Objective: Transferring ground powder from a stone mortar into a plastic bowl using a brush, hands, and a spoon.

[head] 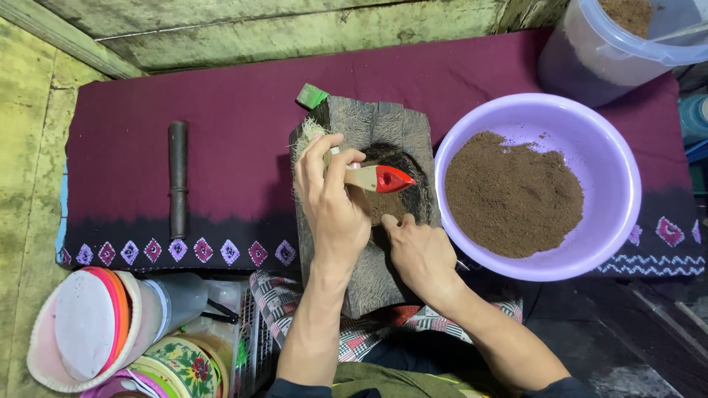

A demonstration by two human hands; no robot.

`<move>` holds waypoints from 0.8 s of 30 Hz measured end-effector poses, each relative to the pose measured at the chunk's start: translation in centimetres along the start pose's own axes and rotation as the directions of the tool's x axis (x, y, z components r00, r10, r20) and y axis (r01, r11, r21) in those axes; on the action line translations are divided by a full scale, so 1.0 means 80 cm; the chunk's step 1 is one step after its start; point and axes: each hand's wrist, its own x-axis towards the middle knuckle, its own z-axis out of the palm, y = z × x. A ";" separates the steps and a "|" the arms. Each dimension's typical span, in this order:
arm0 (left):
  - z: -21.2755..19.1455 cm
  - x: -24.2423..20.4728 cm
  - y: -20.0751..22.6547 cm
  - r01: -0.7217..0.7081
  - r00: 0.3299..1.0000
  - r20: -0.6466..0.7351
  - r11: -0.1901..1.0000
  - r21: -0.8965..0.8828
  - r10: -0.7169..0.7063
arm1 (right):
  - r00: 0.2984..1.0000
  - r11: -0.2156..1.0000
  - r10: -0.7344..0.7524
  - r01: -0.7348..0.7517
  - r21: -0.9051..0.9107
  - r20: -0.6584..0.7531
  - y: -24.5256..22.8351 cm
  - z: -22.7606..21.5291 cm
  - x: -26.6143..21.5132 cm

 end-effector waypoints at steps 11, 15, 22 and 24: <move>0.003 0.001 -0.005 -0.006 1.000 -0.020 1.000 -0.001 0.006 | 0.912 0.995 0.094 -0.092 0.023 -0.400 0.012 -0.006 0.098; 0.003 0.001 -0.005 -0.010 1.000 -0.023 1.000 0.012 0.010 | 0.862 0.986 0.048 -0.123 -0.115 -0.505 0.017 0.025 0.113; 0.004 -0.001 -0.006 0.009 1.000 -0.015 1.000 -0.003 -0.009 | 0.948 0.993 0.008 -0.045 -0.111 -0.317 0.024 0.037 0.060; 0.004 0.000 -0.006 0.015 1.000 -0.006 1.000 -0.021 -0.015 | 0.994 0.987 -0.006 -0.011 -0.158 -0.105 0.029 0.016 0.046</move>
